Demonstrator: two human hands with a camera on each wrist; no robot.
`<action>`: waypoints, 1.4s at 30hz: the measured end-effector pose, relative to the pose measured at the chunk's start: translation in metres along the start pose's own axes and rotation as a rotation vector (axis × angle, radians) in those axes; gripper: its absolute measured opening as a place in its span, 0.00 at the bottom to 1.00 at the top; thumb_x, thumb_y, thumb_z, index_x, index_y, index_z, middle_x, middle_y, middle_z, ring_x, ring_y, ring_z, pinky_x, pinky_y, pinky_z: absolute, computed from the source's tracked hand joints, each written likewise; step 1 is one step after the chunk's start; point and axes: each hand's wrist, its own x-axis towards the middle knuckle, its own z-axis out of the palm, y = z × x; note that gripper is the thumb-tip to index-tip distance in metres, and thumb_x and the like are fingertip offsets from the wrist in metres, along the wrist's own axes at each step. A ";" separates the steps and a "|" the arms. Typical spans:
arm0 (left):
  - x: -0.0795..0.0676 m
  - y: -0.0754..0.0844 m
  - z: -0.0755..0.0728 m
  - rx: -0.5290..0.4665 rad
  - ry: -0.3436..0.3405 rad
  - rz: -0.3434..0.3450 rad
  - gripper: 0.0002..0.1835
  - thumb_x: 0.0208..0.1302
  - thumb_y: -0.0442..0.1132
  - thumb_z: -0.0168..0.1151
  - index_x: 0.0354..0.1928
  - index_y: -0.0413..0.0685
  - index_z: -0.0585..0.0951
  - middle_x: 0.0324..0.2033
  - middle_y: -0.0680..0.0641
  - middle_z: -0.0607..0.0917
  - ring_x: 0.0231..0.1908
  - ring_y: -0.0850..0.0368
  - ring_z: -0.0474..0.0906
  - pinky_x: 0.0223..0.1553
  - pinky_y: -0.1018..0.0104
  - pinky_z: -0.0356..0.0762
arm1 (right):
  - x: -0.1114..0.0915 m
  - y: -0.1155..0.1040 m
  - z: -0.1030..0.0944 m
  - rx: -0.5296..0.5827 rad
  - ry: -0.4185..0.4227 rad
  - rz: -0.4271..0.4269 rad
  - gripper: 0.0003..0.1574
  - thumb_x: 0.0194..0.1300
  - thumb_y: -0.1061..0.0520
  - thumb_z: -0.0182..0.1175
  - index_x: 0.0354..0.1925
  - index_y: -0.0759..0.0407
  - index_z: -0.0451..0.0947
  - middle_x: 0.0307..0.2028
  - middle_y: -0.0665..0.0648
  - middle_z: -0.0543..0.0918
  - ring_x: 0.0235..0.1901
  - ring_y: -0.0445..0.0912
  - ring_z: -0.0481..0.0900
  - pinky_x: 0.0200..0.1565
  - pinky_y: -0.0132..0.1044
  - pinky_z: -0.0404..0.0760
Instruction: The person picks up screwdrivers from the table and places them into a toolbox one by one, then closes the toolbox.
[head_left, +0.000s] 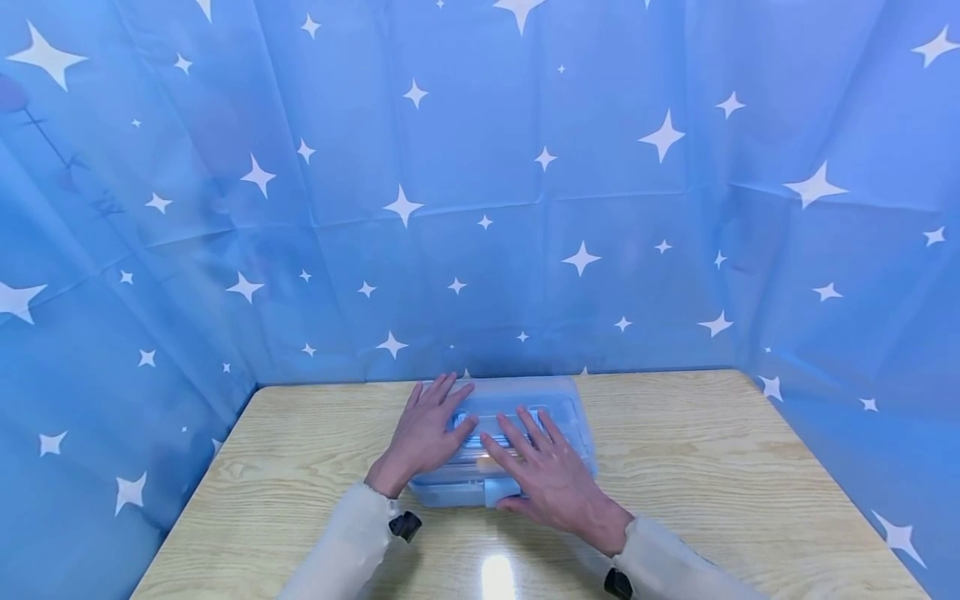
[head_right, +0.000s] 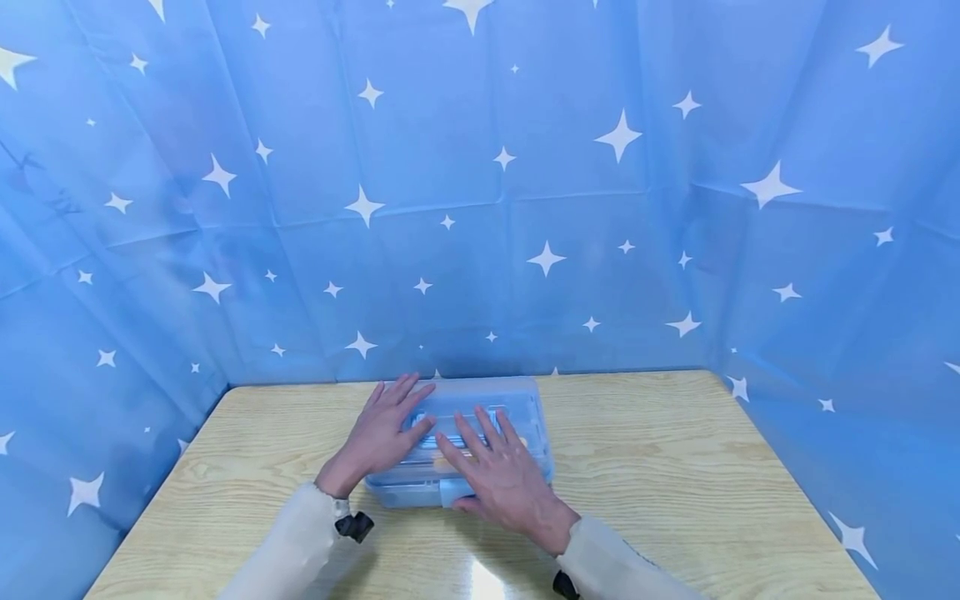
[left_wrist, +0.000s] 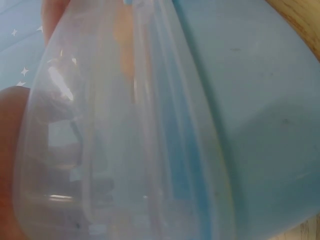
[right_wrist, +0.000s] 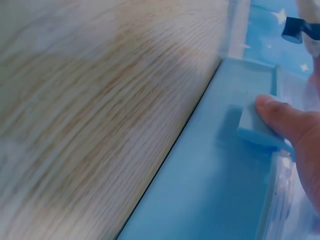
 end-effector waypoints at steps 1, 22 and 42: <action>0.000 0.000 0.000 0.000 -0.001 0.001 0.30 0.73 0.56 0.50 0.72 0.54 0.69 0.74 0.42 0.62 0.76 0.45 0.52 0.75 0.40 0.43 | 0.000 0.000 0.000 0.000 -0.002 0.002 0.62 0.50 0.24 0.67 0.74 0.50 0.59 0.70 0.63 0.67 0.69 0.64 0.65 0.66 0.61 0.66; 0.000 -0.002 0.001 0.010 -0.027 0.000 0.30 0.73 0.56 0.49 0.73 0.53 0.68 0.75 0.42 0.60 0.76 0.44 0.50 0.75 0.39 0.41 | 0.001 -0.002 0.004 -0.048 0.029 0.001 0.62 0.48 0.24 0.68 0.72 0.50 0.62 0.69 0.63 0.70 0.68 0.63 0.67 0.65 0.60 0.69; -0.001 -0.009 -0.001 -0.032 0.062 0.031 0.28 0.73 0.51 0.52 0.70 0.47 0.71 0.71 0.37 0.67 0.73 0.39 0.56 0.72 0.37 0.50 | 0.007 -0.001 0.001 0.080 0.041 0.021 0.49 0.63 0.29 0.57 0.74 0.50 0.62 0.70 0.63 0.68 0.67 0.62 0.68 0.64 0.61 0.70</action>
